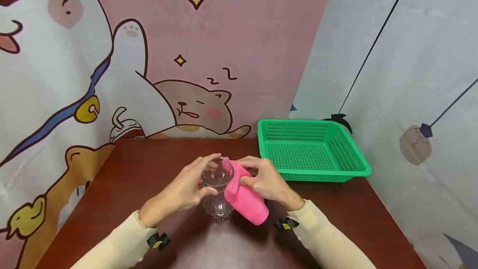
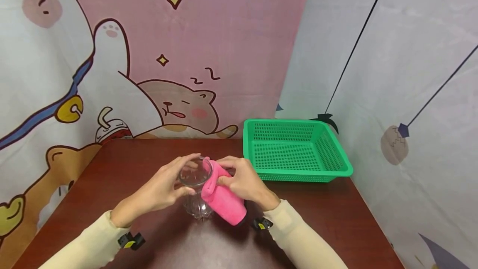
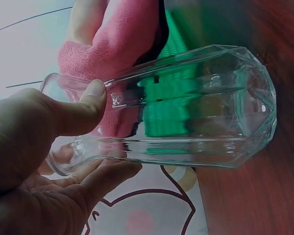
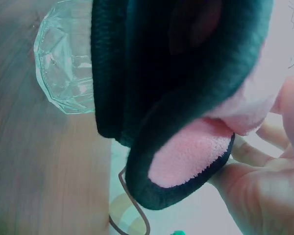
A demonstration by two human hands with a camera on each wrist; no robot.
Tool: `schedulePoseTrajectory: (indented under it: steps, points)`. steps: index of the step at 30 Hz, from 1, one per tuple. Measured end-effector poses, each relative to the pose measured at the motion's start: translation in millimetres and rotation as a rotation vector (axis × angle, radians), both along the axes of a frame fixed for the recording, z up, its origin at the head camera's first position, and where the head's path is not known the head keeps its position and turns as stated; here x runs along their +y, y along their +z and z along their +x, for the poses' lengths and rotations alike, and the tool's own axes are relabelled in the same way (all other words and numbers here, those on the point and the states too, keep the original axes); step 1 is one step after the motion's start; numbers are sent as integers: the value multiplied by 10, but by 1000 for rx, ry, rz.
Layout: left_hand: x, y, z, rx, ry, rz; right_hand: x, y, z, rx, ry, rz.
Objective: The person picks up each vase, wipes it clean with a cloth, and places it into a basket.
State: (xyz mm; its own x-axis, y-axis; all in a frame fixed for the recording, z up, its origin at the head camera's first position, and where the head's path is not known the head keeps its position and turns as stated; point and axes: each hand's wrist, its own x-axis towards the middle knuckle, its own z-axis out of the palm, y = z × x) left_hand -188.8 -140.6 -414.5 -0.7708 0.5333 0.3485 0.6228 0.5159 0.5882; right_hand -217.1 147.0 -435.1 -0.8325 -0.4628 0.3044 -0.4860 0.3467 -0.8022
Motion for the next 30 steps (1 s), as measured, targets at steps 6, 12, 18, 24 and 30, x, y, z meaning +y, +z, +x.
schedulePoseTrajectory:
  steps: [6,12,18,24,30]
  points:
    - [44,-26,11,-1,-1,-5,82,41,38,-23,-27,-48]
    - [34,-7,10,-15,6,-29,75,69,41,-12,-10,-81]
    - [-2,47,5,-25,2,-10,-12,104,40,71,-19,-17]
    - [-1,55,7,-33,-5,-14,-28,141,73,222,-35,91]
    - [7,44,10,-48,3,3,-39,170,86,292,-20,142]
